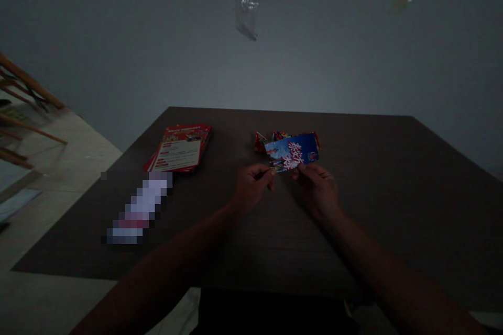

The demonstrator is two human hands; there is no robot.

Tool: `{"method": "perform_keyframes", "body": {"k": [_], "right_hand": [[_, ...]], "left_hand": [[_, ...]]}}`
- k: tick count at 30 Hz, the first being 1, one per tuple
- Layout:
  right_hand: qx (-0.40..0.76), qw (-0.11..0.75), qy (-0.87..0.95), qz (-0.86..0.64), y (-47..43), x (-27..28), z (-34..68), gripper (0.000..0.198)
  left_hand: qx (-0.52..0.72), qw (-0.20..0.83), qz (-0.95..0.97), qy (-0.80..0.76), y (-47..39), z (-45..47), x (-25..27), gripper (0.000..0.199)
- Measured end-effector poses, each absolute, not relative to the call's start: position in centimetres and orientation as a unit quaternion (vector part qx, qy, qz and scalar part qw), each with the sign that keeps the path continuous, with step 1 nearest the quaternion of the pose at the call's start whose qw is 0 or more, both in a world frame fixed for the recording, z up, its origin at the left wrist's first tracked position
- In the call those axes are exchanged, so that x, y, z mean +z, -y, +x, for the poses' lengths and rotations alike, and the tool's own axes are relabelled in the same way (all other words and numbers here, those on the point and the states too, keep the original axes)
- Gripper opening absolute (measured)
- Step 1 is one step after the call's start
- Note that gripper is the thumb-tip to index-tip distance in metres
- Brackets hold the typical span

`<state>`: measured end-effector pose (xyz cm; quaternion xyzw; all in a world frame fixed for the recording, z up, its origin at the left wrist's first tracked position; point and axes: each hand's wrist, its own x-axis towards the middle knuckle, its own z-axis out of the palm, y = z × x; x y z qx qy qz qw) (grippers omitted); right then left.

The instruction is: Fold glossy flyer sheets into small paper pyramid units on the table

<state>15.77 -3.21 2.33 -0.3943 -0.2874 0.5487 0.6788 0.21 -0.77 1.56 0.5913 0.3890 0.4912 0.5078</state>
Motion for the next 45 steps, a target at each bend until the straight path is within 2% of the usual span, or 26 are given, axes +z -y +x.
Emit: {"method": "perform_keyframes", "body": {"k": [21, 31, 45], "right_hand": [[0.529, 0.709, 0.275, -0.377, 2.8, 2.5, 17.1, 0.008], [0.537, 0.674, 0.321, -0.393, 3.1, 2.2, 16.2, 0.016], [0.517, 0.710, 0.287, -0.383, 2.7, 2.0, 16.7, 0.013]], "left_hand": [[0.497, 0.502, 0.582, -0.402, 0.8, -0.3, 2.1, 0.025], [0.500, 0.508, 0.583, -0.390, 0.8, 0.1, 1.9, 0.025], [0.491, 0.512, 0.587, -0.391, 0.8, 0.0, 1.8, 0.025]]}}
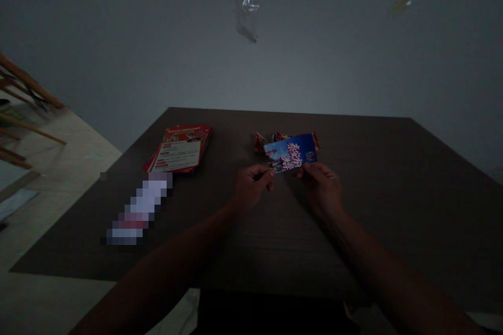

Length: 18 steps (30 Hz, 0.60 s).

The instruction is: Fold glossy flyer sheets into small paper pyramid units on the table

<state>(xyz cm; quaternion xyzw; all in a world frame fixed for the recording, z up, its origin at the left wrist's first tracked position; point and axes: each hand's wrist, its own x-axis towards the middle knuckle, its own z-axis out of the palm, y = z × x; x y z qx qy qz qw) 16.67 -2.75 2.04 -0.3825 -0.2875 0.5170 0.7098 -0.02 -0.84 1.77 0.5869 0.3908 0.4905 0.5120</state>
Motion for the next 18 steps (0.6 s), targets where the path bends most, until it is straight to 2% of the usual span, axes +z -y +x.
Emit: {"method": "perform_keyframes", "body": {"k": [18], "right_hand": [[0.515, 0.719, 0.276, -0.376, 2.60, 2.27, 17.08, 0.010]], "left_hand": [[0.497, 0.508, 0.578, -0.401, 0.59, -0.13, 1.42, 0.026]]}}
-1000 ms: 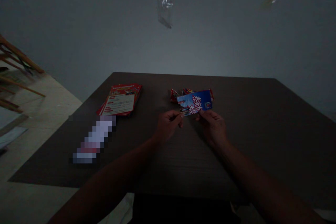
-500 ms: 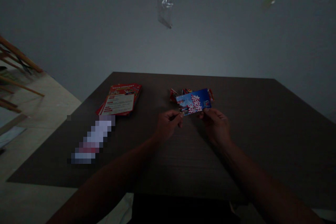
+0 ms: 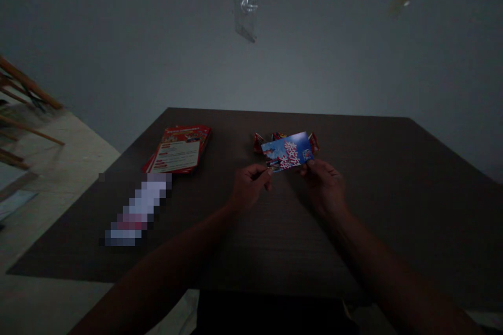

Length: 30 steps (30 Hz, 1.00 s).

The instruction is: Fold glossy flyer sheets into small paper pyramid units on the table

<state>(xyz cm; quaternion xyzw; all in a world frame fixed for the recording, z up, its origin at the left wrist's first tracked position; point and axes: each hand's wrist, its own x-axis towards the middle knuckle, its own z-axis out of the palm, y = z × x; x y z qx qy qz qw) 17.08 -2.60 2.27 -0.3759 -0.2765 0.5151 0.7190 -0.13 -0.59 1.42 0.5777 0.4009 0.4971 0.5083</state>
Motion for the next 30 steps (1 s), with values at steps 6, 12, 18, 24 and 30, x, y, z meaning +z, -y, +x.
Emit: {"method": "perform_keyframes", "body": {"k": [6, 12, 18, 24, 30], "right_hand": [[0.516, 0.718, 0.286, -0.369, 2.6, 2.1, 17.2, 0.008], [0.512, 0.718, 0.289, -0.372, 2.6, 2.0, 17.2, 0.008], [0.522, 0.713, 0.289, -0.369, 2.6, 2.2, 17.4, 0.012], [0.552, 0.632, 0.365, -0.404, 2.8, 1.4, 16.4, 0.017], [0.520, 0.586, 0.427, -0.451, 3.2, 0.8, 15.7, 0.024]], "left_hand": [[0.502, 0.507, 0.574, -0.402, 0.6, -0.3, 1.6, 0.026], [0.498, 0.508, 0.578, -0.399, 0.5, -0.3, 1.5, 0.026], [0.503, 0.504, 0.576, -0.401, 0.6, -0.5, 1.7, 0.026], [0.507, 0.520, 0.552, -0.409, 0.8, 0.1, 1.9, 0.026], [0.483, 0.525, 0.587, -0.382, 1.2, 0.7, 1.6, 0.026]]}}
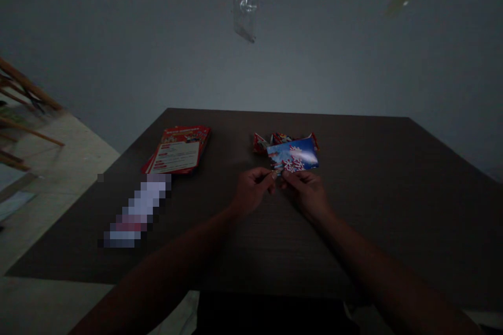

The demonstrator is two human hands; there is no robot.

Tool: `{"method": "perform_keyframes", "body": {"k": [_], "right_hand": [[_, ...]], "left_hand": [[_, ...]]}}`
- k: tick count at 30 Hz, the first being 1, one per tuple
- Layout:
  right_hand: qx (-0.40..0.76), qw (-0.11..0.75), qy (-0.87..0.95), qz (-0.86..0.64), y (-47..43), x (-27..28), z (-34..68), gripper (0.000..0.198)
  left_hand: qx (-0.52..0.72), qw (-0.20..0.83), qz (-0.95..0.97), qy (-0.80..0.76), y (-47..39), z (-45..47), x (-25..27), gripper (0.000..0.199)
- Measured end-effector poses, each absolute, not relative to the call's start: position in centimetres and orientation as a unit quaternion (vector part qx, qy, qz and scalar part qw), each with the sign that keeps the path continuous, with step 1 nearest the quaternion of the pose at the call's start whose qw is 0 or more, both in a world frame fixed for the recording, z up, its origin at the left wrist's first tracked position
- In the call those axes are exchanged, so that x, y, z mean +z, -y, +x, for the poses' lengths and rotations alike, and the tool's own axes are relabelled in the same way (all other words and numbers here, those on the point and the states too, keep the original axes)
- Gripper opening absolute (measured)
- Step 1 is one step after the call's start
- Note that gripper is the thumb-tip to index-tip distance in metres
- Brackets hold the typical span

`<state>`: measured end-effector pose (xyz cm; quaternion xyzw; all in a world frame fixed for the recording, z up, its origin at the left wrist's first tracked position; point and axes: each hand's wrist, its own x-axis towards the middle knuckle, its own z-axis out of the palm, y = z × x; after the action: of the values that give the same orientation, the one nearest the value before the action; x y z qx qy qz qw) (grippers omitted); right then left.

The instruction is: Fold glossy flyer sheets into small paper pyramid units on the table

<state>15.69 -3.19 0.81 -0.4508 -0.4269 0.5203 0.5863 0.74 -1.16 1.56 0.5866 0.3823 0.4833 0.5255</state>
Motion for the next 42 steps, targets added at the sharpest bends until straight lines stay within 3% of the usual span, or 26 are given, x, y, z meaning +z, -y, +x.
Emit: {"method": "perform_keyframes", "body": {"k": [23, 42], "right_hand": [[0.487, 0.622, 0.409, -0.457, 2.8, 0.6, 16.3, 0.020], [0.506, 0.657, 0.372, -0.416, 2.8, 1.5, 16.7, 0.018]], "left_hand": [[0.475, 0.542, 0.593, -0.359, 1.0, 0.2, 1.7, 0.028], [0.500, 0.487, 0.602, -0.387, 0.9, -0.2, 1.7, 0.026]]}}
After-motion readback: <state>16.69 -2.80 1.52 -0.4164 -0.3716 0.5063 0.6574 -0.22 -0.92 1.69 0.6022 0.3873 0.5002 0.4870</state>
